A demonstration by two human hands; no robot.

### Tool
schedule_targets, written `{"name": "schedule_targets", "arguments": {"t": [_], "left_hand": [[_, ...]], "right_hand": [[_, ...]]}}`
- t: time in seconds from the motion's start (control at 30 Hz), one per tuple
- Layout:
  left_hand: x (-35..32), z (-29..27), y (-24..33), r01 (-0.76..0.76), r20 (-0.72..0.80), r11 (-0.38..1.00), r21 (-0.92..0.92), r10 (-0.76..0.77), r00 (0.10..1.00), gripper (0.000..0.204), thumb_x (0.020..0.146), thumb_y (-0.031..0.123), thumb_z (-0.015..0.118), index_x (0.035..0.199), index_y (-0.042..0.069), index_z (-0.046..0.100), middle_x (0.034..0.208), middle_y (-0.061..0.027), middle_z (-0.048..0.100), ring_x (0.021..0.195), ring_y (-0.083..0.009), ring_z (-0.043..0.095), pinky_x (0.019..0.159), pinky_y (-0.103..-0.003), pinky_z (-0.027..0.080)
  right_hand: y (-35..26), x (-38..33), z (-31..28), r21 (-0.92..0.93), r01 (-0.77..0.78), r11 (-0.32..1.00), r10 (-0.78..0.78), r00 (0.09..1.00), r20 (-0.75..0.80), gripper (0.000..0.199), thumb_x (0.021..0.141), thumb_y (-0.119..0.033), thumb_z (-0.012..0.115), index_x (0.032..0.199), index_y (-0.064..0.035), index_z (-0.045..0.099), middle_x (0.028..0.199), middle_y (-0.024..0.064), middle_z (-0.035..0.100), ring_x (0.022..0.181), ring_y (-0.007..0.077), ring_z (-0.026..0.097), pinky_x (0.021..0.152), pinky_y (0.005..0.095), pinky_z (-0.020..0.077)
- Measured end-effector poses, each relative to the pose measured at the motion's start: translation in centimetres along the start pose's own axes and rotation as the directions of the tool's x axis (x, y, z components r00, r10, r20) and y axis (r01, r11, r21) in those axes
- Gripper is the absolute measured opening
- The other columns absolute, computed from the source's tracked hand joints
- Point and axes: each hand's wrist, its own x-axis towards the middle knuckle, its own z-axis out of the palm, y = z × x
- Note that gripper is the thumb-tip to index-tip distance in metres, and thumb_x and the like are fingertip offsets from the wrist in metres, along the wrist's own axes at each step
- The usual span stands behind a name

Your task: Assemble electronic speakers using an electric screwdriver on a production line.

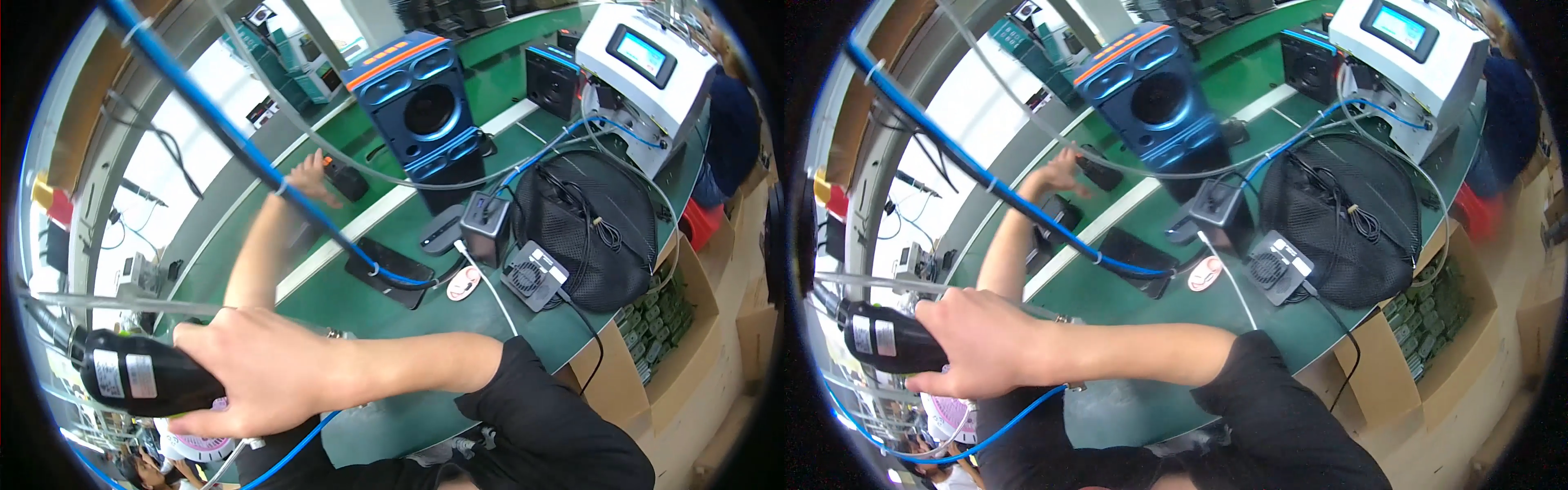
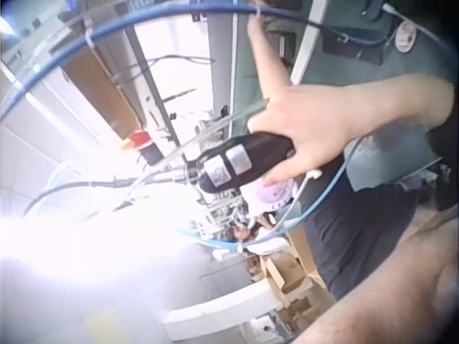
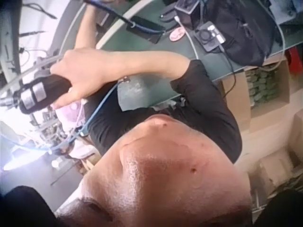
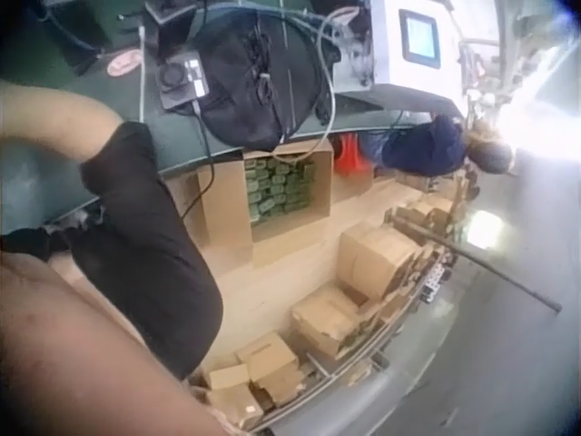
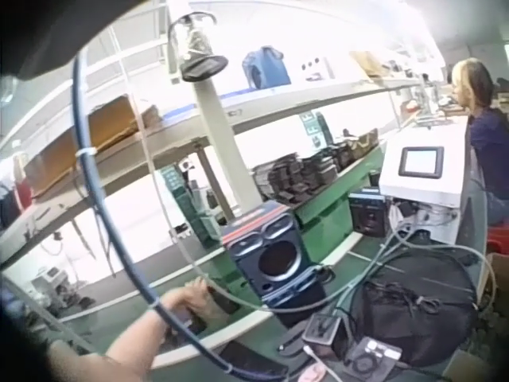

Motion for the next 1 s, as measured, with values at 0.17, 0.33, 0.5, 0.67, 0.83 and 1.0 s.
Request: {"name": "schedule_targets", "arguments": {"t": [0.17,0.33,0.5,0.67,0.83,1.0], "left_hand": [[0.9,-9.4,7.6,-0.280,0.021,0.852,-0.442,0.322,0.946,0.104,0.063,0.031,0.084,0.146,0.001,0.030,0.144,-0.0244,0.042,0.133,-0.0381,0.042,0.111,-0.045,0.034],[4.7,-13.2,14.9,-0.451,0.005,0.834,-0.318,0.477,0.879,0.102,0.063,0.030,0.083,0.145,0.001,0.031,0.142,-0.0240,0.042,0.131,-0.0377,0.042,0.110,-0.045,0.034],[7.6,-15.2,23.0,-0.630,0.016,0.754,-0.187,0.643,0.766,0.099,0.062,0.028,0.083,0.144,0.001,0.033,0.140,-0.0235,0.043,0.130,-0.0371,0.043,0.109,-0.044,0.035],[9.5,-14.3,29.1,-0.753,0.069,0.649,-0.111,0.761,0.646,0.097,0.062,0.026,0.082,0.142,0.001,0.034,0.138,-0.0230,0.044,0.128,-0.0366,0.044,0.108,-0.044,0.036],[10.1,-13.2,31.7,-0.822,0.098,0.567,-0.056,0.822,0.561,0.094,0.061,0.024,0.082,0.140,0.001,0.036,0.136,-0.0225,0.045,0.126,-0.0360,0.045,0.108,-0.044,0.036],[10.3,-13.0,33.1,-0.871,0.105,0.491,0.007,0.866,0.489,0.092,0.060,0.022,0.081,0.139,0.001,0.037,0.134,-0.0220,0.046,0.125,-0.0355,0.046,0.107,-0.044,0.037]], "right_hand": [[-0.4,-0.5,-1.1,0.009,0.014,1.000,-0.014,0.999,-0.039,0.054,0.078,-0.041,0.074,0.080,0.0067,0.050,0.064,0.0256,0.060,0.063,0.0450,0.063,0.060,0.0475,0.0527],[-1.7,-1.0,-3.3,-0.080,-0.037,0.996,0.039,0.999,0.022,0.055,0.077,-0.042,0.073,0.090,0.0076,0.054,0.077,0.0258,0.061,0.078,0.0450,0.063,0.075,0.0480,0.0517],[-1.7,-1.3,-2.5,-0.001,0.013,1.000,-0.013,1.000,-0.013,0.059,0.076,-0.045,0.073,0.098,0.0067,0.055,0.091,0.0218,0.057,0.090,0.0400,0.057,0.082,0.0470,0.0458],[-2.4,-1.4,-4.2,-0.006,0.019,1.000,-0.020,0.996,-0.082,0.051,0.070,-0.050,0.075,0.071,0.0009,0.069,0.072,0.0207,0.066,0.071,0.0382,0.067,0.065,0.0452,0.0548],[-2.5,-1.4,-4.7,0.034,0.067,0.997,-0.063,0.992,-0.105,0.049,0.068,-0.046,0.074,0.070,0.0023,0.068,0.072,0.0210,0.066,0.070,0.0385,0.067,0.064,0.0455,0.0540],[-2.2,-1.5,-4.6,0.002,0.087,0.996,-0.086,0.980,-0.182,0.049,0.067,-0.047,0.074,0.070,0.0010,0.067,0.069,0.0192,0.065,0.068,0.0380,0.066,0.062,0.0457,0.0532]]}}
